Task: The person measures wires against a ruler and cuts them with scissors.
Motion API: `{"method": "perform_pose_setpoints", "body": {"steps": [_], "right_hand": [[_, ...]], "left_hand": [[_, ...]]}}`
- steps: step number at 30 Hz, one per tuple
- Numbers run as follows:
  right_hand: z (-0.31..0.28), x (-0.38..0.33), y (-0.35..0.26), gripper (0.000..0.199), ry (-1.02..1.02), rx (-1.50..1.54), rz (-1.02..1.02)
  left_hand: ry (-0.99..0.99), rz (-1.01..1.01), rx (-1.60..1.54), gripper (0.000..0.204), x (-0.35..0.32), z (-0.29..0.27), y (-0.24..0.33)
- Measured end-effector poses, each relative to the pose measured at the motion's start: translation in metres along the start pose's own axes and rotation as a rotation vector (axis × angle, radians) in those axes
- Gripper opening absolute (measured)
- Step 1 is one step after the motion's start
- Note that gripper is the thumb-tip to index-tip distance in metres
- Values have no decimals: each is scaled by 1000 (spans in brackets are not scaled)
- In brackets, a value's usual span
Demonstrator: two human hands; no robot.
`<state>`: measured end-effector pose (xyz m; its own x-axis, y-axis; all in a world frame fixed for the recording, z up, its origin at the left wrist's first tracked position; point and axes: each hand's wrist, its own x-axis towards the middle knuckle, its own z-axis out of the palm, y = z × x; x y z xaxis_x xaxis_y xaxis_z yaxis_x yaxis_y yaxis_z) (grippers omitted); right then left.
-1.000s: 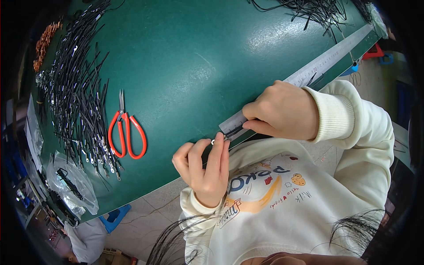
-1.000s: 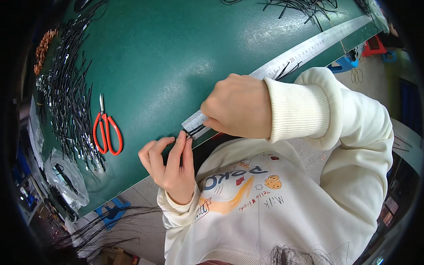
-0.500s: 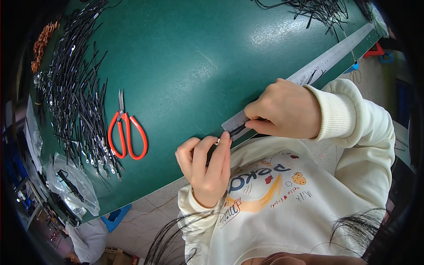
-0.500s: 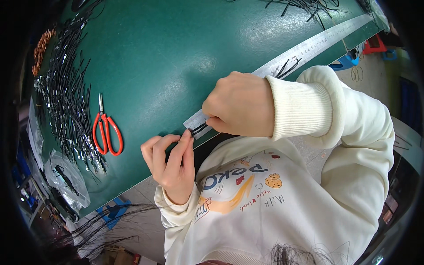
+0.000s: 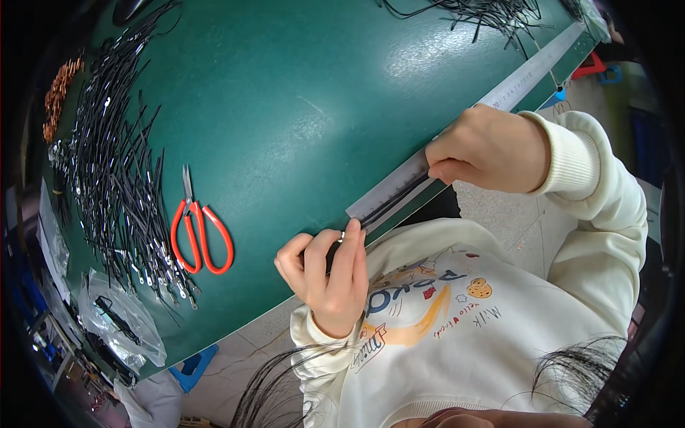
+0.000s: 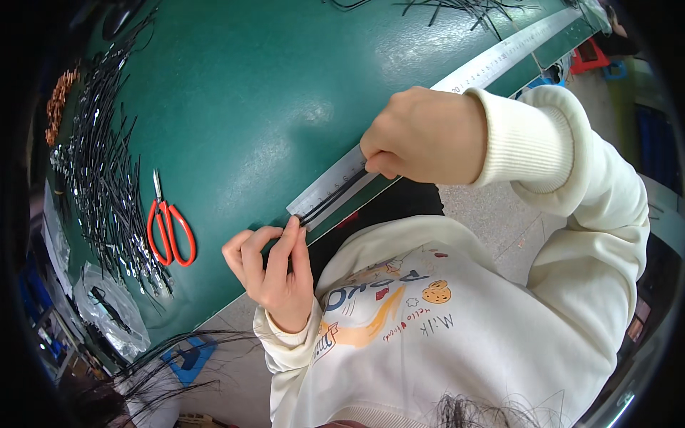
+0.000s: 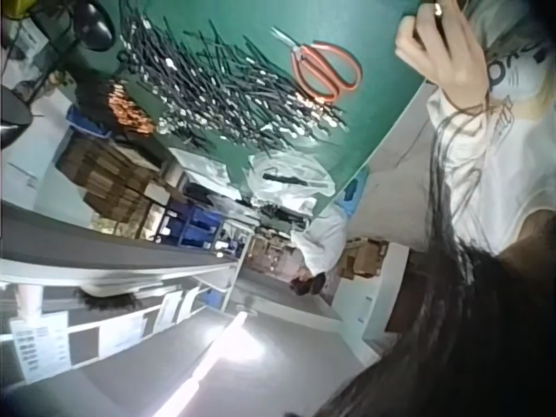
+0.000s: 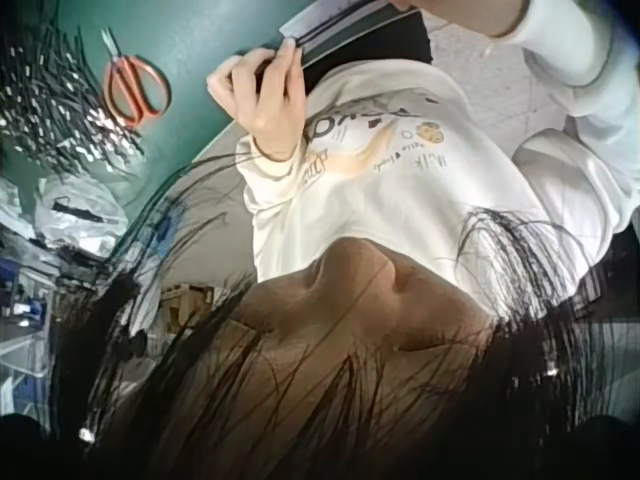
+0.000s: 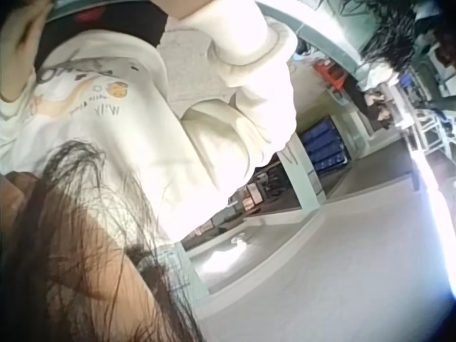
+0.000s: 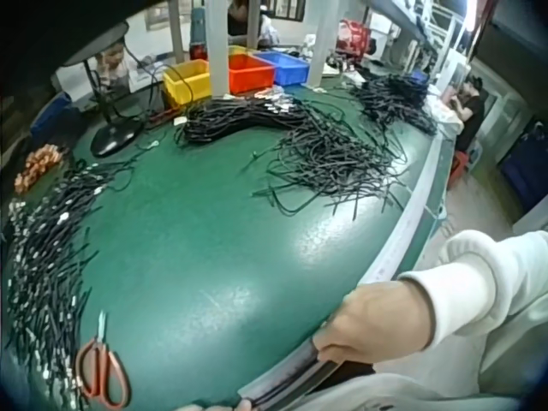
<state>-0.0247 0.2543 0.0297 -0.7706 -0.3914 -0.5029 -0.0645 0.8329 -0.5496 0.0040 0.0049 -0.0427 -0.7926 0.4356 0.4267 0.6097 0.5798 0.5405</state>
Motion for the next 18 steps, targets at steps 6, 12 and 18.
{"method": "perform_pose_setpoints", "body": {"steps": [6,12,18], "right_hand": [[-6,-8,8,16,-47,69,81],[-7,-11,12,18,-84,47,125],[-9,-9,8,21,-96,-73,171]], "left_hand": [[-21,-30,12,24,2,-3,4],[-23,-32,21,23,1,-1,4],[-25,-36,29,23,1,-2,4]]}}
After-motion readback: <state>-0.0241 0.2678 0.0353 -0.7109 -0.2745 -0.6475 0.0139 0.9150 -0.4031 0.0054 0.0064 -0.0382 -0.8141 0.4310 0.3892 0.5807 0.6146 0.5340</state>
